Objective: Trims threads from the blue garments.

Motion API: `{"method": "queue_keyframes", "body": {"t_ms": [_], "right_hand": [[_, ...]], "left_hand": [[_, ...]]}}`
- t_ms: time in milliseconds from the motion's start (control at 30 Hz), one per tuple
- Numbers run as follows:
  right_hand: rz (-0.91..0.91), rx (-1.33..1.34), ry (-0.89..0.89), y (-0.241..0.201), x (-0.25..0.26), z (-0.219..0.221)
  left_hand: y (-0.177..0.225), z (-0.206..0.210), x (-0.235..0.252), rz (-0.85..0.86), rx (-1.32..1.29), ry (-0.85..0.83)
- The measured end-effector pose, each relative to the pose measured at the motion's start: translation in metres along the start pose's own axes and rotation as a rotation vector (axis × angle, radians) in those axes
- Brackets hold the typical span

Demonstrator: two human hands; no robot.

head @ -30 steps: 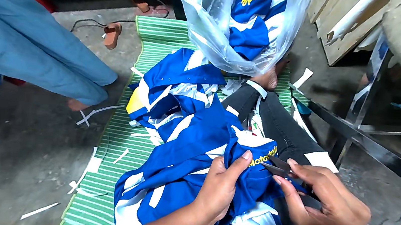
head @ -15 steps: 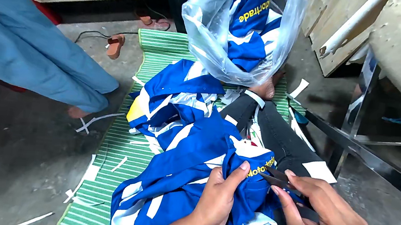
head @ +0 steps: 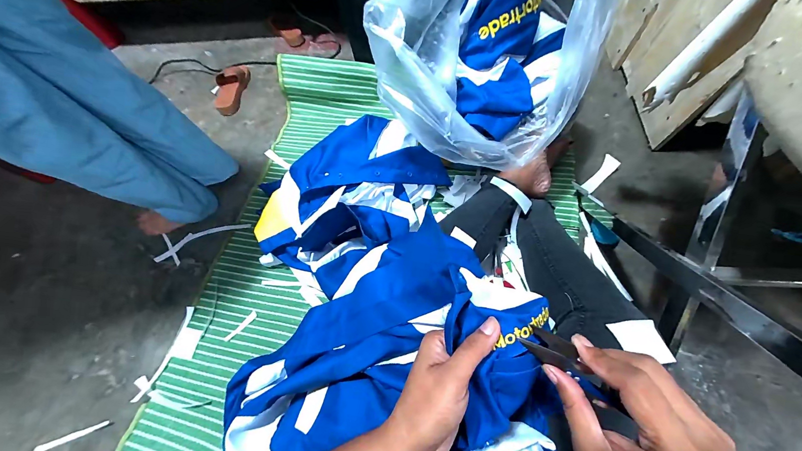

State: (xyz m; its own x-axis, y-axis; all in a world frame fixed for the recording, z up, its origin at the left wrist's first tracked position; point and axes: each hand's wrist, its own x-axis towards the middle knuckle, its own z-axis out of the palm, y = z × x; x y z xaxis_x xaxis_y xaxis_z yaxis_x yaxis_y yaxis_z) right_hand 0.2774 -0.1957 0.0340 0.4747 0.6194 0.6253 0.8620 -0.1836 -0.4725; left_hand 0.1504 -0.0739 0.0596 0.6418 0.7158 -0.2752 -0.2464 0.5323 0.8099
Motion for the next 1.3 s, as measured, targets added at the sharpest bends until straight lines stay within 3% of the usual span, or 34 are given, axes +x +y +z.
{"method": "queue_keyframes", "body": {"t_ms": [1300], "right_hand": [[-0.027, 0.005, 0.036, 0.002, -0.003, 0.015]], "left_hand": [[0.001, -0.002, 0.003, -0.029, -0.010, 0.001]]}}
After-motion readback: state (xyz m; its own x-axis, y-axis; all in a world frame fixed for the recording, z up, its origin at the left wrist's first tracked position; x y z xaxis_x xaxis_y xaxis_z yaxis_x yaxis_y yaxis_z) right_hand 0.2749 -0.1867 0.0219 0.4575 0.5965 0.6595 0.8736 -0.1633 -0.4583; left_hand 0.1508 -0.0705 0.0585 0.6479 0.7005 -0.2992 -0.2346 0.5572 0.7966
